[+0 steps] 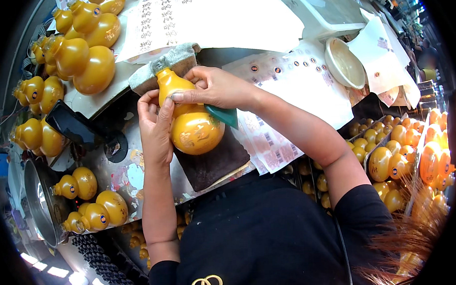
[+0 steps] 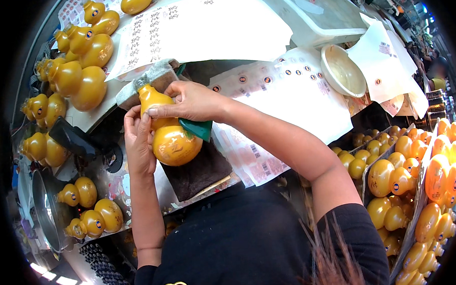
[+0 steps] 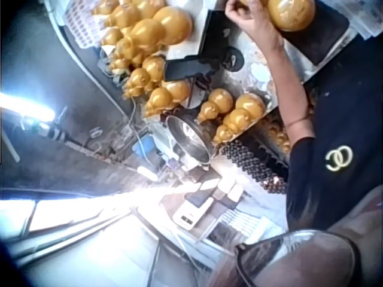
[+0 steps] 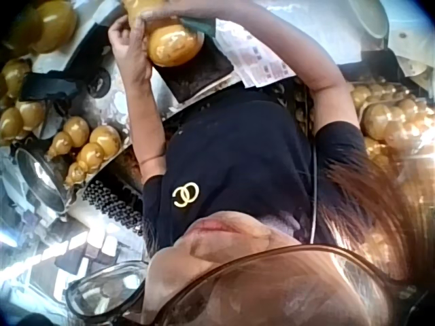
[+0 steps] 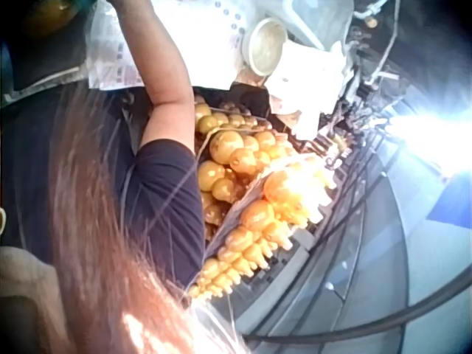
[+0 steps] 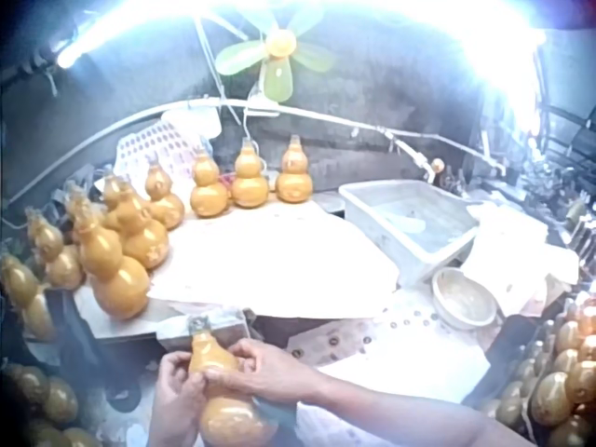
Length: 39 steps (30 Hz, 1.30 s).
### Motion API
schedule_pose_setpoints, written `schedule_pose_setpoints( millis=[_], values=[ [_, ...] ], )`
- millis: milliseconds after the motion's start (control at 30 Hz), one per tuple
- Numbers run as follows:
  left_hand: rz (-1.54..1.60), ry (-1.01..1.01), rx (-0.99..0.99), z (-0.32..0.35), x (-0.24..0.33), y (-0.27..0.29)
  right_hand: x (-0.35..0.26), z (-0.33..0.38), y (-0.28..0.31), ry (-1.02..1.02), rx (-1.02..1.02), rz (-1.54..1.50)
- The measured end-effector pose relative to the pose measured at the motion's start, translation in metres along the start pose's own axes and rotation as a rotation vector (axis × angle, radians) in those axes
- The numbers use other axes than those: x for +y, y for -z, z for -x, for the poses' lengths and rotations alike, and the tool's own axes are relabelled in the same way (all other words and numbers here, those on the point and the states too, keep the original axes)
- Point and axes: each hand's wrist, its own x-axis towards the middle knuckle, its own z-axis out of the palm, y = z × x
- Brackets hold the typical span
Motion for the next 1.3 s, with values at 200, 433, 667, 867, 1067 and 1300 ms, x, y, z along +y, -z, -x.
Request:
schedule_pose_setpoints(
  millis=[200, 433, 667, 867, 1067, 1300],
  values=[
    [0.024, -0.007, -0.021, 0.001, -0.003, 0.003, -0.001, 0.000, 0.004, 0.014, -0.068, -0.071],
    [0.039, 0.006, -0.041, 0.001, -0.006, 0.004, 0.005, 0.001, 0.004, -0.002, -0.103, -0.241],
    [-0.034, 0.071, -0.069, 0.000, 0.007, -0.006, -0.002, -0.001, -0.004, -0.026, 0.027, 0.033],
    [-0.006, 0.063, -0.077, -0.001, 0.002, -0.004, 0.003, -0.001, -0.001, -0.013, -0.036, -0.132],
    [0.089, 0.071, -0.111, -0.001, 0.001, -0.003, 0.003, 0.001, 0.001, -0.027, -0.065, -0.205],
    [0.091, 0.143, -0.195, -0.006, 0.003, 0.008, 0.015, -0.002, 0.000, 0.054, -0.005, -0.068]
  ],
)
